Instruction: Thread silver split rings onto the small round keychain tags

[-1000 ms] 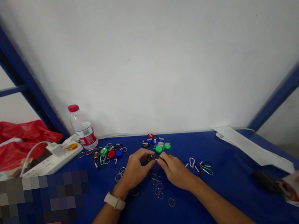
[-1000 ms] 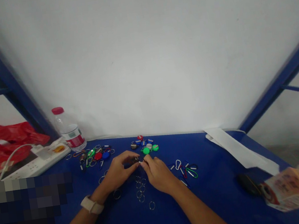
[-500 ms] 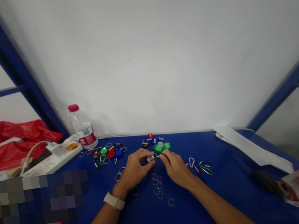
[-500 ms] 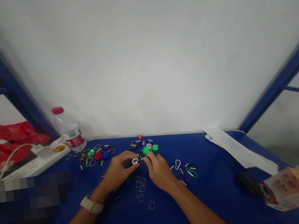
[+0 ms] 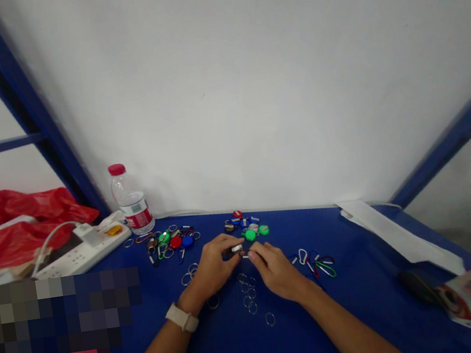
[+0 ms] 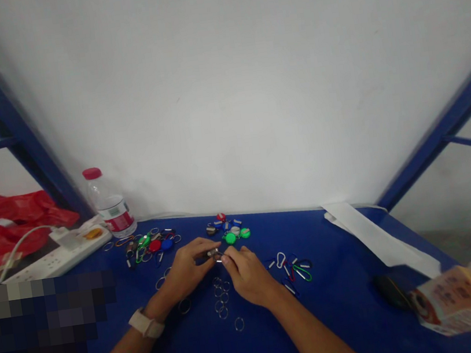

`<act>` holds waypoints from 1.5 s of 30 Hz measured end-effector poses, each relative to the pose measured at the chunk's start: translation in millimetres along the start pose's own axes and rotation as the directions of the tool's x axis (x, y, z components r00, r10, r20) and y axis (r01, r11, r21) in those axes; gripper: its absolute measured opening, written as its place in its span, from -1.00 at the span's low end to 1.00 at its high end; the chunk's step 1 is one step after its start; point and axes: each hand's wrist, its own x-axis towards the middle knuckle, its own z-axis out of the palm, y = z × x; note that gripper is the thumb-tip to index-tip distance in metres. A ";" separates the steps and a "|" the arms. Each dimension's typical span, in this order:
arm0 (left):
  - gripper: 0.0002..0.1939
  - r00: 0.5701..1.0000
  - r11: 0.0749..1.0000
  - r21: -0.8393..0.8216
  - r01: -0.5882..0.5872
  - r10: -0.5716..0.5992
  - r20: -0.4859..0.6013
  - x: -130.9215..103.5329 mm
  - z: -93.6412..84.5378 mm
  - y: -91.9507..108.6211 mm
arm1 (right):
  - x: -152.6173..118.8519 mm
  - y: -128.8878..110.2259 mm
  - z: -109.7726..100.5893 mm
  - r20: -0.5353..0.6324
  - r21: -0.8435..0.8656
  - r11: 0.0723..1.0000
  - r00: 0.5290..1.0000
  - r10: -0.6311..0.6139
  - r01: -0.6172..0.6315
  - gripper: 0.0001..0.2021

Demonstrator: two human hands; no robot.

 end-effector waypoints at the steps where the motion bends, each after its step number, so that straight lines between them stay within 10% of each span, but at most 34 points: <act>1: -0.73 1.000 1.000 0.006 0.001 -0.001 -0.010 0.2 -0.1 -0.2 | 0.3 1.0 0.2 -0.022 -0.008 1.000 1.000 0.007 -0.007 -0.65; 15: -0.84 0.999 0.999 -0.049 -0.017 0.018 0.031 -3.0 6.7 -2.5 | 3.9 9.0 5.1 -0.300 -0.066 0.996 0.954 0.032 -0.054 -0.65; 31: -0.73 0.993 0.995 -0.002 0.096 -0.096 -0.076 -1.2 3.4 -5.2 | 2.8 2.6 0.5 -0.001 0.020 0.996 0.996 0.086 -0.086 -0.60; 45: -0.62 0.934 0.928 -0.155 0.338 -0.351 -0.065 2.9 -1.7 -12.2 | 6.7 26.1 -31.9 0.071 -0.259 0.960 0.989 0.128 -0.105 -0.72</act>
